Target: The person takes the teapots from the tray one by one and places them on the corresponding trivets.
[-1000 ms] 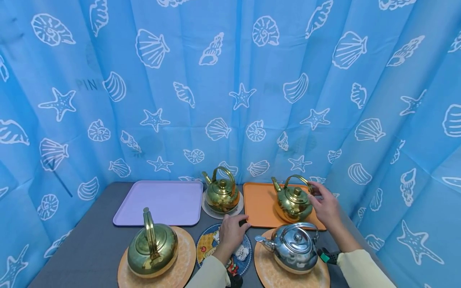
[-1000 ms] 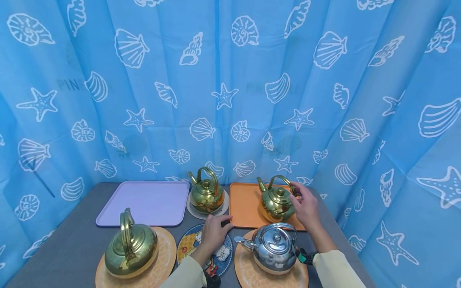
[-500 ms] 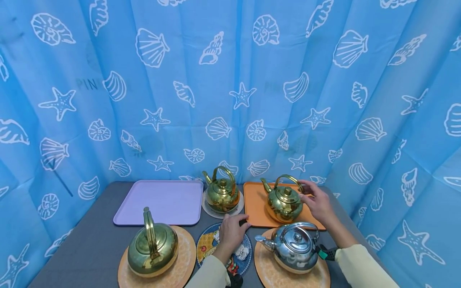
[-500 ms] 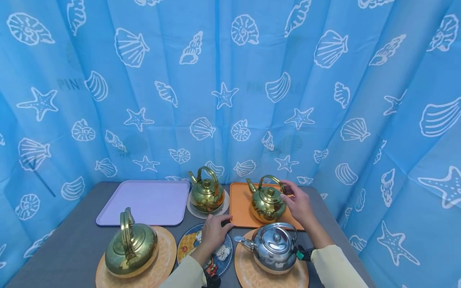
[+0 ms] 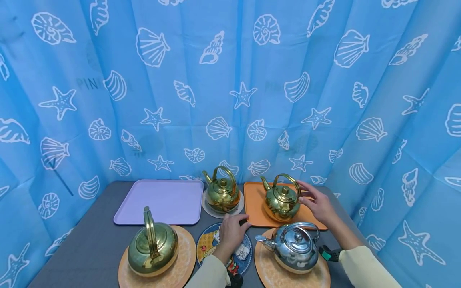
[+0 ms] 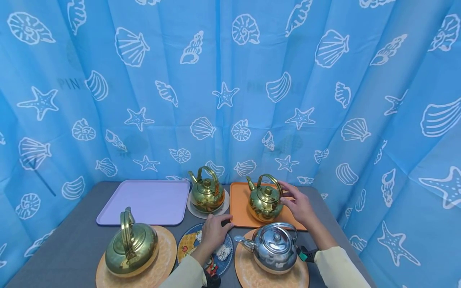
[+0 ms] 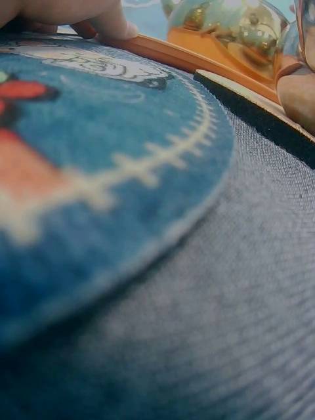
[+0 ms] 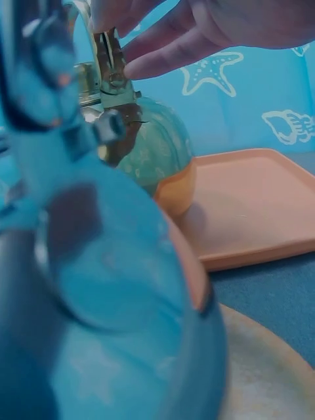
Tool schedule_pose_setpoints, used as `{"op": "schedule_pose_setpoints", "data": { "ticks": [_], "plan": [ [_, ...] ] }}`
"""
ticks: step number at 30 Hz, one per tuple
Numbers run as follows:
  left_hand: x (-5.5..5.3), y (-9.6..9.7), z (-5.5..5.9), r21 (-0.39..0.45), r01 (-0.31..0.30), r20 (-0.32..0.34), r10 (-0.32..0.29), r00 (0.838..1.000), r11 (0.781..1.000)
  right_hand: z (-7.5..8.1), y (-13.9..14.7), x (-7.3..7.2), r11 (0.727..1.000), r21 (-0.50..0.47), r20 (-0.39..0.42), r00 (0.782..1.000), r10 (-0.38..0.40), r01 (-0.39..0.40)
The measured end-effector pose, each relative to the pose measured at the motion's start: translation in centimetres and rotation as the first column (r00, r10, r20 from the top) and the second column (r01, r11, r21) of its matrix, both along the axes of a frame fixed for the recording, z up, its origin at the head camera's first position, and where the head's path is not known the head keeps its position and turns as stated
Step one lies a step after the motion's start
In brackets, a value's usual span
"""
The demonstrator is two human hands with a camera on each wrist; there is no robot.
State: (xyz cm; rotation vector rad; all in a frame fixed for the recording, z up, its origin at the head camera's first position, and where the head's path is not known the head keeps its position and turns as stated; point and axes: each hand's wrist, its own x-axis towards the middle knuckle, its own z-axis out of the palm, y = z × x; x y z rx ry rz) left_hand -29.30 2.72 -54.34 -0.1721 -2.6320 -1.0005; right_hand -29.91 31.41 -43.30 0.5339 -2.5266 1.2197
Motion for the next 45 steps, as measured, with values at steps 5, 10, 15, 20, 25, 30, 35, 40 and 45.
{"op": "schedule_pose_setpoints", "data": {
  "ticks": [5, 10, 15, 20, 25, 30, 35, 40, 45],
  "plan": [
    [0.0, -0.2, -0.1, 0.002, 0.009, 0.001, -0.009, 1.000, 1.000, -0.3, 0.4, 0.3, 0.997, 0.051, -0.042, 0.998, -0.049, 0.051],
    [0.1, -0.4, -0.2, 0.001, 0.013, 0.002, -0.013, 1.000, 1.000, -1.1, 1.1, 0.5, 0.992, 0.070, -0.063, 0.993, -0.103, 0.107],
    [0.1, -0.5, -0.2, 0.011, 0.015, 0.003, -0.015, 1.000, 1.000, -2.1, 1.7, 0.9, 0.983, 0.084, -0.056, 0.985, -0.160, 0.165],
    [0.1, -0.7, -0.2, 0.010, 0.015, 0.005, -0.015, 1.000, 1.000, -3.2, 2.5, 1.3, 0.972, 0.103, 0.030, 0.976, -0.215, 0.211],
    [0.2, -0.8, -0.2, -0.009, 0.012, 0.017, -0.012, 1.000, 1.000, -4.4, 3.4, 1.5, 0.959, 0.119, 0.113, 0.956, -0.269, 0.256],
    [0.4, -0.9, -0.1, -0.005, 0.027, 0.012, -0.027, 1.000, 1.000, -5.5, 4.3, 1.7, 0.938, 0.158, 0.112, 0.938, -0.328, 0.309],
    [0.7, -0.9, 0.1, 0.020, 0.065, 0.008, -0.066, 0.998, 0.998, -6.5, 5.3, 2.2, 0.916, 0.195, 0.063, 0.927, -0.369, 0.351],
    [0.7, -0.8, 0.4, 0.042, 0.096, 0.031, -0.097, 0.995, 0.995, -7.2, 6.2, 2.5, 0.890, 0.241, 0.087, 0.905, -0.416, 0.386],
    [0.9, -0.9, 0.5, 0.097, 0.096, 0.067, -0.103, 0.992, 0.991, -7.8, 6.8, 2.4, 0.881, 0.258, 0.170, 0.879, -0.446, 0.397]
  ]
}}
